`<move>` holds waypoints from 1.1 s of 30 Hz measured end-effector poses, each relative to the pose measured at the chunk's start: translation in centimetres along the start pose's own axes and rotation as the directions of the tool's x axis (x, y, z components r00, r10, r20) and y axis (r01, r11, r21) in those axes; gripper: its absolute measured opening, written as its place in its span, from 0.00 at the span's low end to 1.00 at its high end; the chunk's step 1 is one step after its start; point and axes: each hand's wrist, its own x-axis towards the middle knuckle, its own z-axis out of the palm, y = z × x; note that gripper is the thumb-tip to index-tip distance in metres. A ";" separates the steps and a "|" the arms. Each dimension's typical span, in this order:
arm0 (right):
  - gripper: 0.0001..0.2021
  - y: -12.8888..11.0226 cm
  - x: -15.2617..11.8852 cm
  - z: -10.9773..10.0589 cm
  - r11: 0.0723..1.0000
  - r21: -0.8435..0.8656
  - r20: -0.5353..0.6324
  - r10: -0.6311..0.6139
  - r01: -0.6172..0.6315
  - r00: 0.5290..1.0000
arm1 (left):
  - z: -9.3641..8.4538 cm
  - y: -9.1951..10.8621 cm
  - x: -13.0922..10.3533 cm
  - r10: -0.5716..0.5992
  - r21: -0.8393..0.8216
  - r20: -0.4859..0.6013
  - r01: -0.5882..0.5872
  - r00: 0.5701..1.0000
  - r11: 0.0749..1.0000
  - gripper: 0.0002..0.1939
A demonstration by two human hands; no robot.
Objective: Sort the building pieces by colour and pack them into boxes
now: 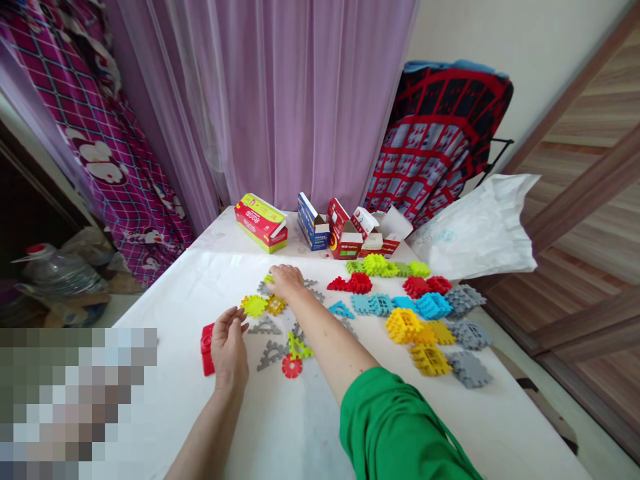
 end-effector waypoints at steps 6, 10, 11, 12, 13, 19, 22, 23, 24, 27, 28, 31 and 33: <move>0.15 5.0 -0.1 -0.3 0.944 -0.042 -0.033 0.325 -0.326 0.945 | 0.2 0.1 0.1 -0.026 -0.050 -0.052 0.024 0.998 0.998 0.13; 0.15 8.1 -1.0 -0.8 0.913 -0.042 -0.018 0.404 -0.405 0.914 | 0.3 0.4 -0.1 -0.038 -0.056 -0.041 0.036 0.998 0.998 0.13; 0.16 8.3 -1.2 -1.0 0.915 -0.039 -0.029 0.400 -0.401 0.916 | 0.3 0.4 -0.2 -0.041 -0.057 -0.043 0.038 0.998 0.998 0.13; 0.16 8.2 -1.4 -1.1 0.919 -0.035 -0.046 0.391 -0.393 0.919 | 0.3 0.5 -0.2 -0.044 -0.056 -0.045 0.041 0.998 0.998 0.13; 0.16 7.7 -1.6 -1.3 0.924 -0.032 -0.066 0.378 -0.380 0.924 | 0.3 0.5 -0.3 -0.050 -0.054 -0.050 0.047 0.997 0.997 0.13; 0.13 0.7 -3.1 -0.7 0.973 0.096 -0.067 -0.206 0.211 0.976 | 0.1 0.3 -0.2 -0.030 0.006 -0.072 0.031 0.997 1.000 0.18; 0.19 -1.8 -4.0 0.3 0.914 0.095 -0.026 -0.393 0.394 0.919 | 0.1 0.2 -0.2 -0.032 0.017 -0.067 0.033 0.997 0.999 0.20; 0.20 -2.2 -4.3 0.5 0.912 0.085 -0.019 -0.402 0.402 0.916 | 0.1 0.2 -0.2 -0.038 0.020 -0.064 0.039 0.997 0.999 0.21; 0.21 -2.4 -4.6 0.6 0.912 0.076 -0.015 -0.402 0.402 0.915 | 0.1 0.2 -0.2 -0.042 0.024 -0.061 0.044 0.997 0.999 0.21; 0.24 -2.5 -5.3 0.8 0.906 0.057 -0.011 -0.419 0.418 0.908 | 0.1 0.1 -0.2 -0.048 0.035 -0.055 0.050 0.997 0.998 0.22; 0.24 -2.5 -5.4 0.8 0.903 0.051 -0.010 -0.428 0.428 0.904 | 0.1 0.1 -0.1 -0.048 0.038 -0.055 0.051 0.997 0.998 0.22; 0.17 -2.4 -5.8 0.6 0.904 0.042 -0.020 -0.424 0.425 0.905 | 0.1 0.1 -0.1 -0.052 0.045 -0.055 0.055 0.997 0.998 0.22; 0.14 -2.3 -6.0 0.4 0.932 0.089 -0.044 -0.350 0.352 0.936 | 0.0 0.2 -0.1 -0.048 0.051 -0.051 0.051 0.998 0.997 0.21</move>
